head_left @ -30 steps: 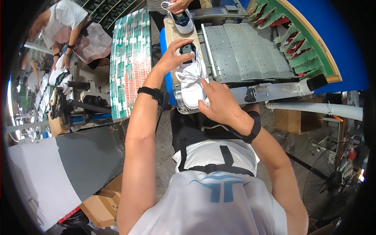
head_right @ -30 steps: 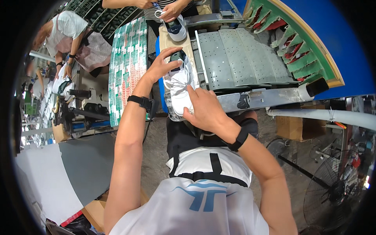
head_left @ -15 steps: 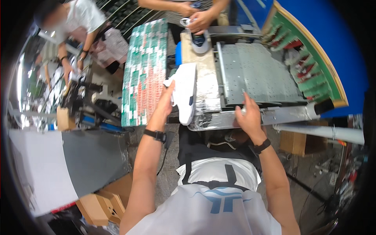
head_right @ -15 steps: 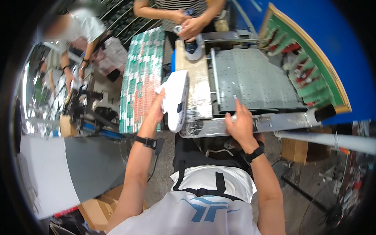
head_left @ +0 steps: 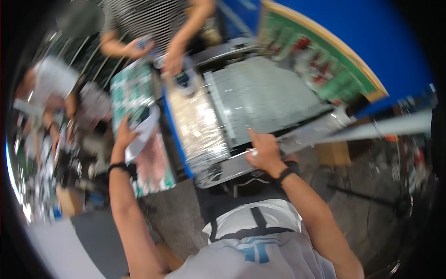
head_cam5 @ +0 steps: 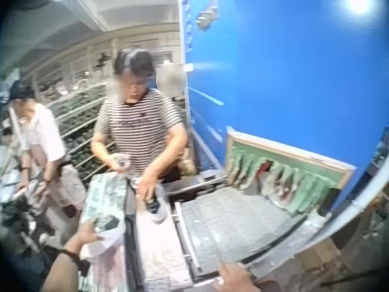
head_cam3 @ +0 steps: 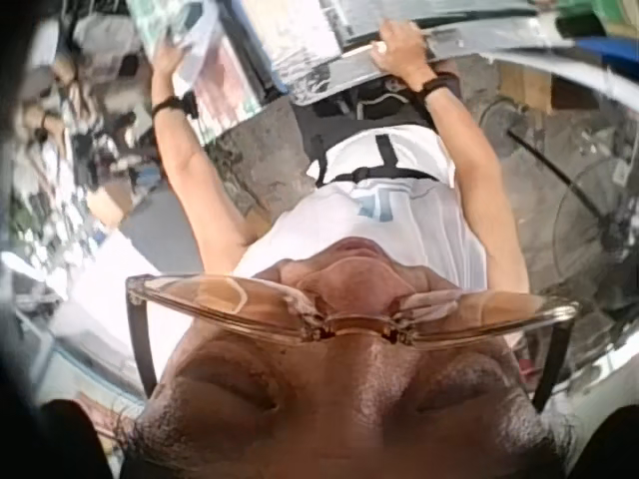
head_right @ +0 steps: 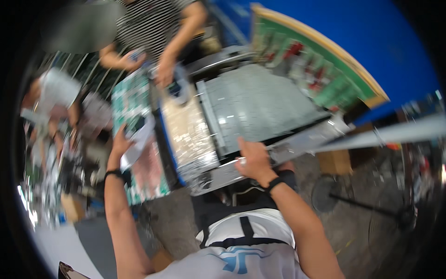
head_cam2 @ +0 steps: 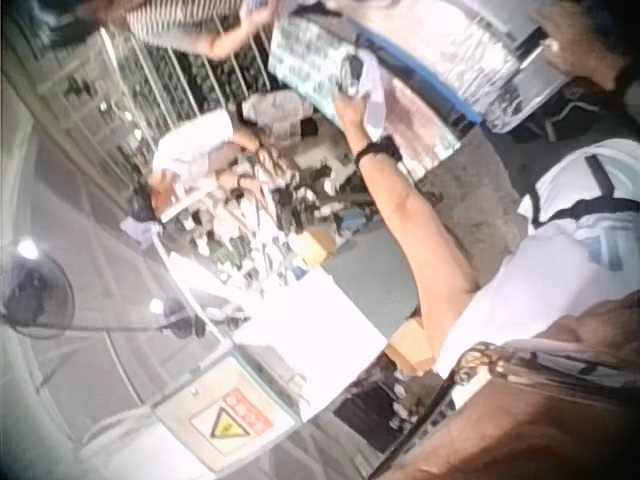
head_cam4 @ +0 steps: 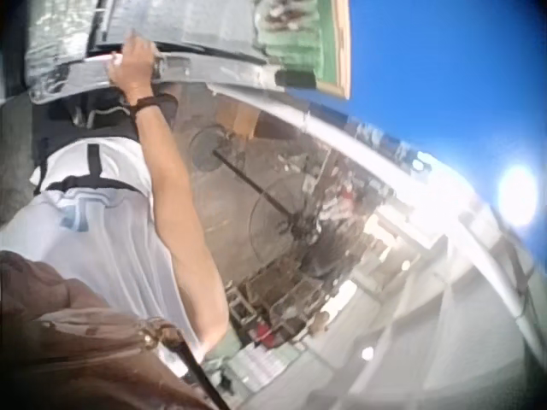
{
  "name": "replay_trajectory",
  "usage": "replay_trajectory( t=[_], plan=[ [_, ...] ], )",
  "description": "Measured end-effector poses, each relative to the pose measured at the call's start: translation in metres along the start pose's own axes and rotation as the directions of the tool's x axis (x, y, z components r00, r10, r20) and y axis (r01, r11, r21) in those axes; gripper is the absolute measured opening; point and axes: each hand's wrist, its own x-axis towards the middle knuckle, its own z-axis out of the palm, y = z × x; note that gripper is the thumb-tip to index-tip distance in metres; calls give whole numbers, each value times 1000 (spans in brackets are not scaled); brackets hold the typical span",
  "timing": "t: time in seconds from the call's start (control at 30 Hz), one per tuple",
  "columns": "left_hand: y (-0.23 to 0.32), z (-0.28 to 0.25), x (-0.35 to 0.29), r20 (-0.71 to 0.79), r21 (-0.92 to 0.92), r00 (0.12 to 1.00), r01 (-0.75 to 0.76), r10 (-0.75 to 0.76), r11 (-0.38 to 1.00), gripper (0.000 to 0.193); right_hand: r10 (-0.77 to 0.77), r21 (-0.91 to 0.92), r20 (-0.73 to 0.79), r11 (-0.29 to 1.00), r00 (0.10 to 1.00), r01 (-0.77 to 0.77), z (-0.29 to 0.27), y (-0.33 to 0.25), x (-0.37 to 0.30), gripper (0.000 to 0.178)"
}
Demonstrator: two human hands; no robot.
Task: The worker is assembling shoes, including inserting components, checking quality, and placing them on an assembly line conveyor.
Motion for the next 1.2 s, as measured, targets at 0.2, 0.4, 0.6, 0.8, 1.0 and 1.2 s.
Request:
replay_trajectory(
  t=[0.2,0.4,0.6,0.8,1.0,1.2],
  plan=[
    [-29,75,-10,-253,135,967,68,-32,989,108,38,-63,-59,997,998,-42,-7,12,-5,76],
    [55,96,-33,-326,-58,941,74,-89,996,77,14,-38,-57,999,998,-16,-12,4,-3,72],
    [364,94,-23,129,-475,906,-300,403,827,39,-5,-64,-54,998,999,2,-8,11,-9,76],
    [501,164,64,391,-680,790,-98,473,727,38,-15,0,-24,1000,1000,15,-1,12,-11,81],
    [637,254,164,263,-625,930,-38,256,779,73,24,160,-33,987,999,-18,-7,21,-16,72],
    [742,347,204,203,-472,979,80,20,878,92,27,219,-67,976,997,-11,6,31,-19,46]
  ],
)
